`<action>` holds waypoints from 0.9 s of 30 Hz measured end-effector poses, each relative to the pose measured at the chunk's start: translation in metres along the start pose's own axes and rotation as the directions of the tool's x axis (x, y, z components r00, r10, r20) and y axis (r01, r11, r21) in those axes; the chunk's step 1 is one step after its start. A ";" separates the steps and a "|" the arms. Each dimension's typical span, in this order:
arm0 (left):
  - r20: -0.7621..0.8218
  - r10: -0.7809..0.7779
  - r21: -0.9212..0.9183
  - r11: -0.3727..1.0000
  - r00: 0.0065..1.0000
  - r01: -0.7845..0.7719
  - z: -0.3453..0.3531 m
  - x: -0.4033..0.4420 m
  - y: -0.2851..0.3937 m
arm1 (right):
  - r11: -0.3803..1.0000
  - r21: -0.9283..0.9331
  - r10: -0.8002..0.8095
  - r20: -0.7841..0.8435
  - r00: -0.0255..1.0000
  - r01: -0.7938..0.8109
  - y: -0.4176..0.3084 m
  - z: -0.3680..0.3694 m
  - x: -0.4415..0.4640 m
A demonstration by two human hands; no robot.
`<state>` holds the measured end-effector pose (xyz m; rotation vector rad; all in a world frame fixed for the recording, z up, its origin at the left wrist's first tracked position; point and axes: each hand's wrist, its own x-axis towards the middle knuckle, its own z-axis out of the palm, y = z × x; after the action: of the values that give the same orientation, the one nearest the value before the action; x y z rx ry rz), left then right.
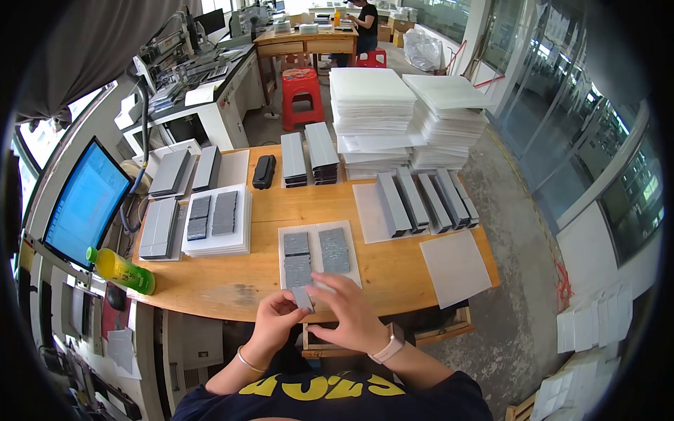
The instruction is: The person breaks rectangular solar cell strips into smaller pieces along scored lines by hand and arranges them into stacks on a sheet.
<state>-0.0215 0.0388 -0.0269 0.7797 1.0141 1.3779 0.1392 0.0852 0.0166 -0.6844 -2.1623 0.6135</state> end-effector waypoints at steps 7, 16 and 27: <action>0.103 -0.087 -0.167 0.980 0.991 0.103 0.005 0.007 -0.003 | 0.979 -0.158 -0.118 0.074 0.990 0.128 0.010 0.008 0.012; 0.501 -0.135 -0.479 0.780 0.855 0.404 -0.013 0.005 0.009 | 0.989 0.149 -0.003 0.062 0.998 -0.007 0.003 0.013 0.016; 0.531 -0.150 -0.509 0.731 0.834 0.455 -0.021 0.011 0.004 | 0.991 0.130 -0.052 0.189 0.981 0.028 0.002 0.009 0.021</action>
<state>-0.0429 0.0477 -0.0330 0.3682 0.2482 1.0515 0.1204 0.0982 0.0212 -0.5300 -2.2848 0.8170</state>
